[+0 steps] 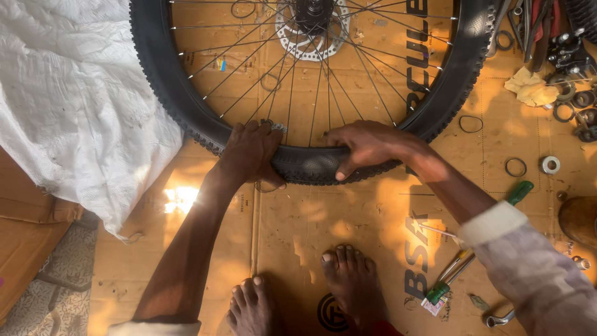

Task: The person removes a valve core from a bicycle tire, then installs the inner tube and tire onto the rim. They use a screwdriver to help seat the tire bead onto the rim.

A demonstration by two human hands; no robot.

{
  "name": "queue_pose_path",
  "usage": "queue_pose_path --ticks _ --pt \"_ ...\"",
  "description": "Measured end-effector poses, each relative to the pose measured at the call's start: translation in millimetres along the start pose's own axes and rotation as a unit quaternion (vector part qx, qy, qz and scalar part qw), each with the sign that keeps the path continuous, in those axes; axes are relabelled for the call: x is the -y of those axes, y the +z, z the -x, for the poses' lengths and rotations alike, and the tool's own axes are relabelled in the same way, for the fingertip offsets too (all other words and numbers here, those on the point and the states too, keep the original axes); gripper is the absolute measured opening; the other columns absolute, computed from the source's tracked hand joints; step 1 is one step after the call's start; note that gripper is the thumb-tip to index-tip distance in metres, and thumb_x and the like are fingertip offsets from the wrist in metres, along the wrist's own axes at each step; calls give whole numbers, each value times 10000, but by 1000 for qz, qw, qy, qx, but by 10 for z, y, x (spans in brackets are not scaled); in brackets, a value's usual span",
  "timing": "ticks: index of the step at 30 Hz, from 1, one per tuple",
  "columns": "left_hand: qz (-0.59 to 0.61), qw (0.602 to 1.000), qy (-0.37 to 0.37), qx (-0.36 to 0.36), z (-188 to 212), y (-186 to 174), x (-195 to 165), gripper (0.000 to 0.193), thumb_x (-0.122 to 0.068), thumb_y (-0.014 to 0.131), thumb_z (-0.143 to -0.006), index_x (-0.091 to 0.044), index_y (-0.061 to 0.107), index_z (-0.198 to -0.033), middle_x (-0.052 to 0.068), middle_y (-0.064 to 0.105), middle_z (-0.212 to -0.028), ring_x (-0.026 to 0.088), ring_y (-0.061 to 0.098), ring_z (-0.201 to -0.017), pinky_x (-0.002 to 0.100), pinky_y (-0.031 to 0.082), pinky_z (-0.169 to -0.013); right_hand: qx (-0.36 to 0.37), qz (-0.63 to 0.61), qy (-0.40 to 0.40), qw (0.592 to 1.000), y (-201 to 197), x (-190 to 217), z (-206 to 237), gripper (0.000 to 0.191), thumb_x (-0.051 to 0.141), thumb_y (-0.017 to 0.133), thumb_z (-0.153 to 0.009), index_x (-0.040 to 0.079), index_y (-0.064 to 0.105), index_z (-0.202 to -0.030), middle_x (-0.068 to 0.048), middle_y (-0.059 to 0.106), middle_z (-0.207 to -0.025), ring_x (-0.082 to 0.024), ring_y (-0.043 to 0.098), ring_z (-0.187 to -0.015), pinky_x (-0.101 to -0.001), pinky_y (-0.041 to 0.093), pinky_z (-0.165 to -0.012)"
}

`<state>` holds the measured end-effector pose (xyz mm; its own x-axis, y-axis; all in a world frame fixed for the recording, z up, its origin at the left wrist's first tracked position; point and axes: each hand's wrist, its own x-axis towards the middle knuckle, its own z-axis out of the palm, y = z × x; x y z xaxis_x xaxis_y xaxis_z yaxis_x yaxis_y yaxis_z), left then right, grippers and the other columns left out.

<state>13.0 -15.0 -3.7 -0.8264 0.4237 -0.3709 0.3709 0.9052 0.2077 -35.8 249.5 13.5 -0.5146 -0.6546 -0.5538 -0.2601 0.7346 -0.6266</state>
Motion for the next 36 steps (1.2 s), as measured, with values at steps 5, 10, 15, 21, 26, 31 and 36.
queue_pose_path --ticks 5,10,15,21,26,31,36 --pt "108 994 14 5 19 62 76 1057 -590 994 -487 -105 592 -1336 182 551 -1336 433 417 -1326 579 287 -1095 -380 -316 -152 856 522 -453 518 310 43 734 -945 39 596 -1223 -39 624 -1110 -161 599 -1015 -296 513 -874" --pt "297 803 -243 -455 33 355 211 792 -538 837 -867 35 516 -1310 225 601 -1258 307 680 -1108 434 593 -903 -641 -321 122 686 1105 -861 1497 146 100 716 -1019 51 619 -1115 -17 657 -1012 -112 607 -848 -248 511 -714" --pt "518 561 -449 -464 -28 744 153 896 -440 886 -837 69 292 -1274 216 567 -1123 280 675 -997 377 582 -852 -593 -1 313 742 1603 -1209 2180 283 165 789 -999 -16 613 -1129 -150 654 -986 -200 607 -788 -333 485 -688" --pt "622 482 -455 -418 -90 643 60 778 -352 888 -759 56 401 -1209 134 607 -1101 222 676 -955 329 613 -850 -499 -165 403 749 1785 -1380 2237 572 302 762 -889 -16 488 -1277 -158 702 -793 -278 674 -704 -411 518 -633" --pt "693 395 -411 -442 -114 372 -163 633 -156 841 -699 88 466 -1148 157 612 -1032 240 638 -843 414 589 -727 -483 -81 385 782 1819 -1404 2087 347 208 730 -942 -15 642 -1193 -166 717 -856 -312 693 -743 -433 530 -663" --pt "754 382 -367 -389 31 271 -246 448 -77 792 -709 52 566 -1074 142 650 -915 269 652 -770 445 585 -705 -510 -38 343 788 1779 -1321 2073 308 162 714 -997 -50 630 -1203 -178 703 -962 -243 691 -801 -365 534 -701" --pt "755 392 -313 -423 78 407 -235 428 -64 811 -745 -46 554 -1087 76 646 -943 202 631 -850 388 541 -756 -534 -444 231 681 1403 -871 2158 303 138 552 -1078 -3 600 -1342 -104 640 -1090 -168 610 -775 -302 484 -643"
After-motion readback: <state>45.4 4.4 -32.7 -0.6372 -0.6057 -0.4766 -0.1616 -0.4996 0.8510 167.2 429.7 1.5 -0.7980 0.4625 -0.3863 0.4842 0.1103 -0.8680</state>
